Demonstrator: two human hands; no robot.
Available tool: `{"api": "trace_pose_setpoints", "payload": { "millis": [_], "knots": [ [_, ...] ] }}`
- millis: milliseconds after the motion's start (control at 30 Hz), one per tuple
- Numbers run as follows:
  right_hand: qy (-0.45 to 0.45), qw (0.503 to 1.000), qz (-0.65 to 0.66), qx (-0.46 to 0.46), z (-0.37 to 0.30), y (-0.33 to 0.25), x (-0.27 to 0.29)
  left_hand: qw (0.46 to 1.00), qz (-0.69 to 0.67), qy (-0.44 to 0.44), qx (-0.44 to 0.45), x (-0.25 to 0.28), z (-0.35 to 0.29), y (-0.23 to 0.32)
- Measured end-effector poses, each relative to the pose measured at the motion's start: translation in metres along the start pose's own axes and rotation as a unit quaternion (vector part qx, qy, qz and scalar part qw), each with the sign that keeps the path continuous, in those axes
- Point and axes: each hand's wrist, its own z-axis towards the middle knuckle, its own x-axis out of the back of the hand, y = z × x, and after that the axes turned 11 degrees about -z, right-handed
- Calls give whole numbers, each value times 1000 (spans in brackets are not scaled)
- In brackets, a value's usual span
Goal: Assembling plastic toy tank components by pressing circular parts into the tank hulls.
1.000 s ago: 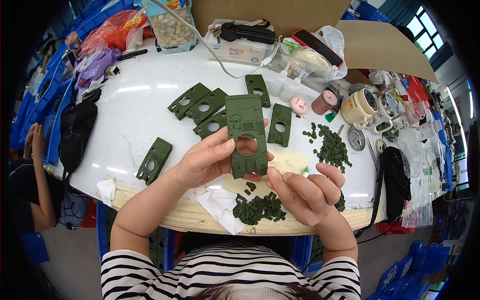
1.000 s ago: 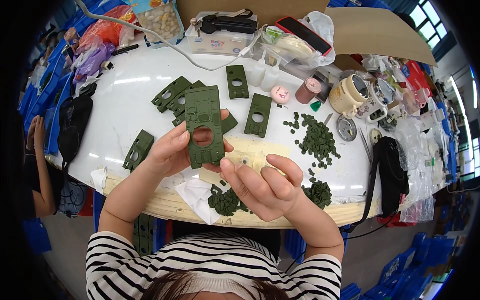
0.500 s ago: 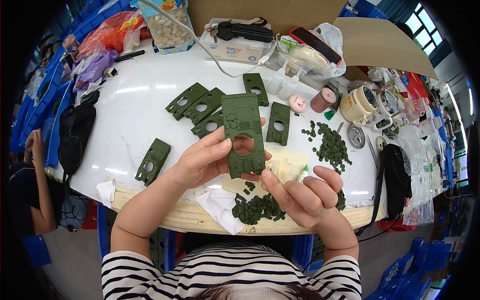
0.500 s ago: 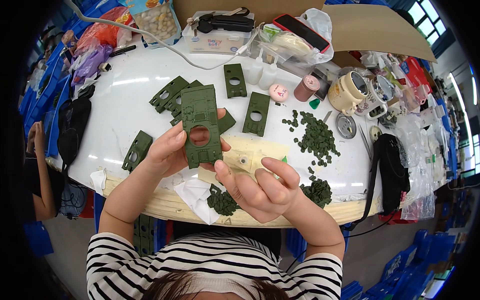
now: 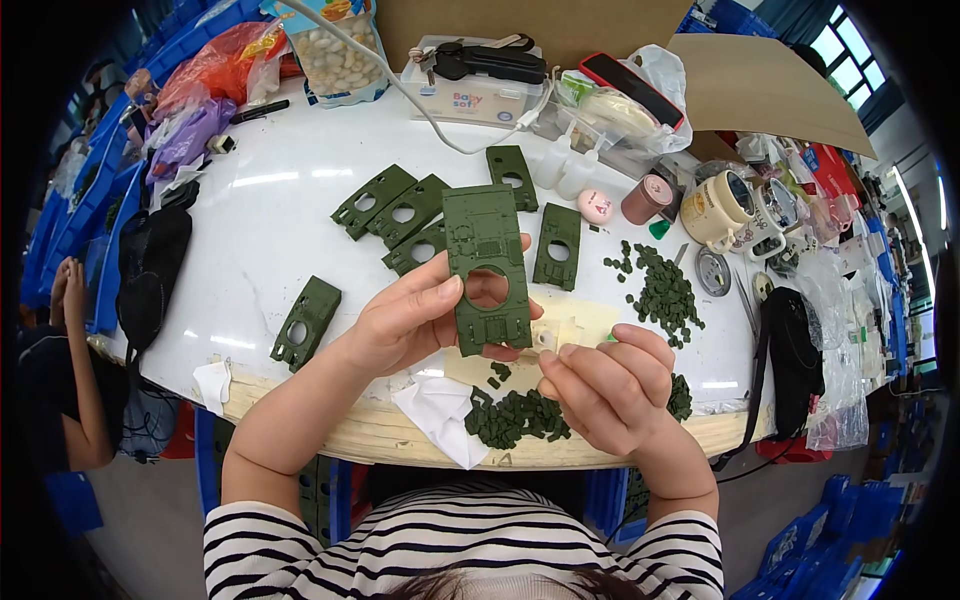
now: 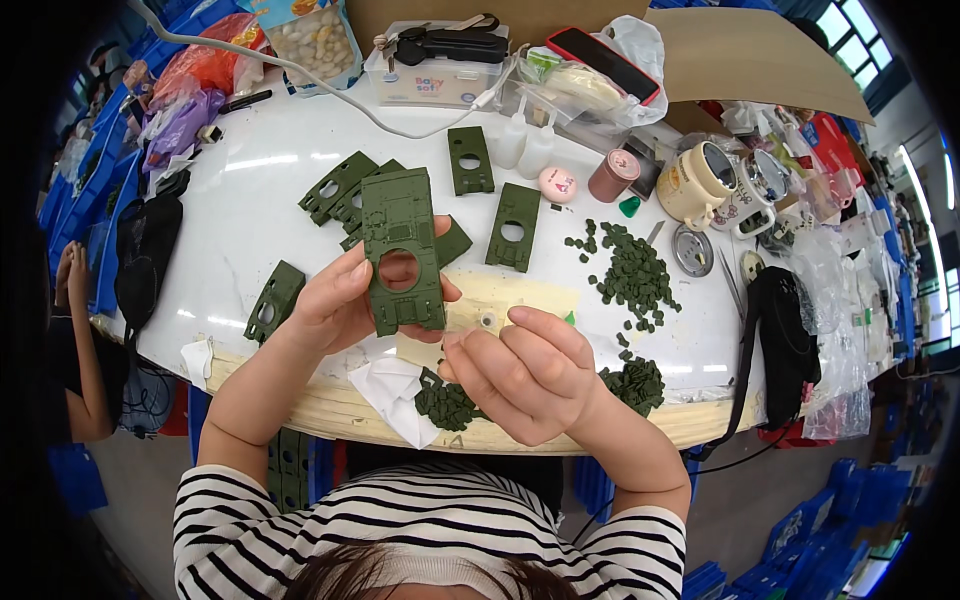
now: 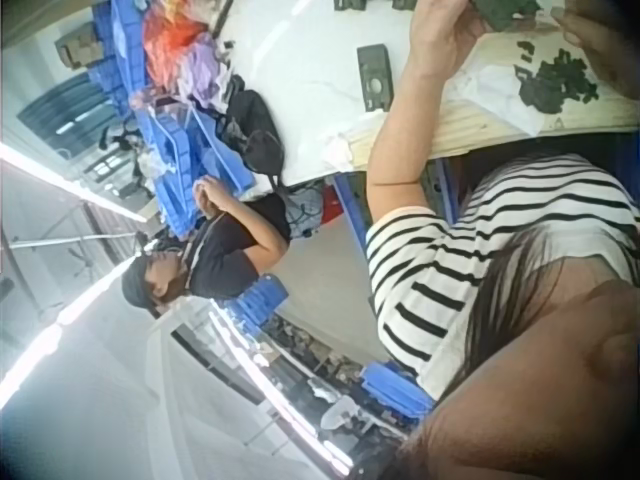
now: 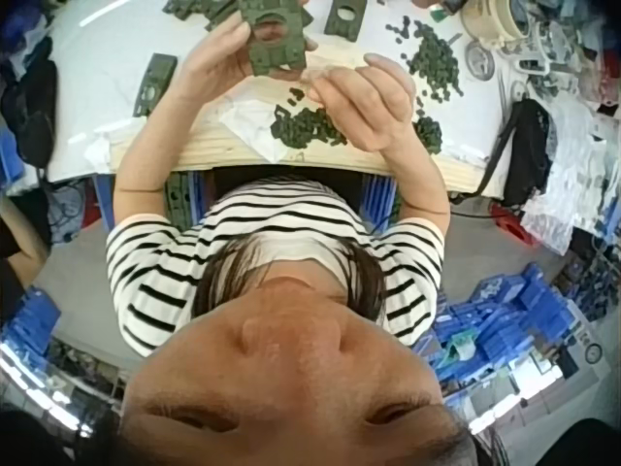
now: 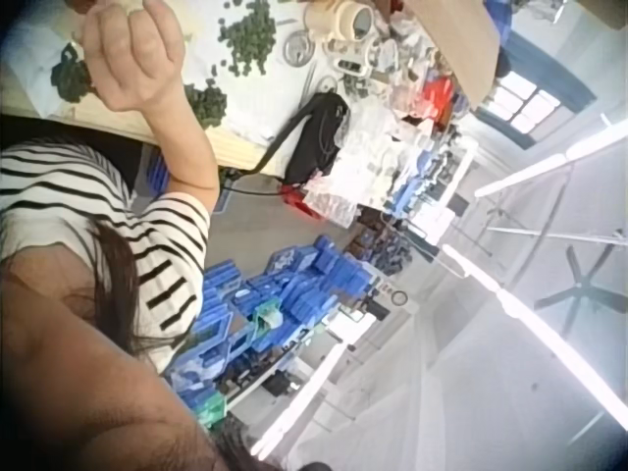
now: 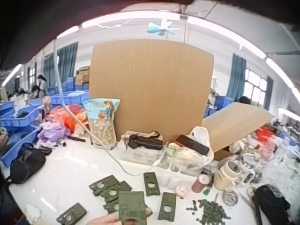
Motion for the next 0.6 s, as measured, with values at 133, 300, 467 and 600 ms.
{"api": "trace_pose_setpoints", "payload": {
  "millis": [133, 300, 467, 600],
  "knots": [
    [0, 999, 39, -14, 0, 1, 0, 1000, 1, 9, -9, -2, 1, 0],
    [14, 998, 65, -15, -2, 1, 0, 1000, 5, -11, 3, -1, 0, 2],
    [-2, 996, 90, -15, -2, 3, 1, 1000, -2, -13, 3, -1, 1, 1],
    [-8, 993, 112, -32, -1, 5, 2, 1000, -8, -3, 0, 1, 1, 1]
  ]
}}
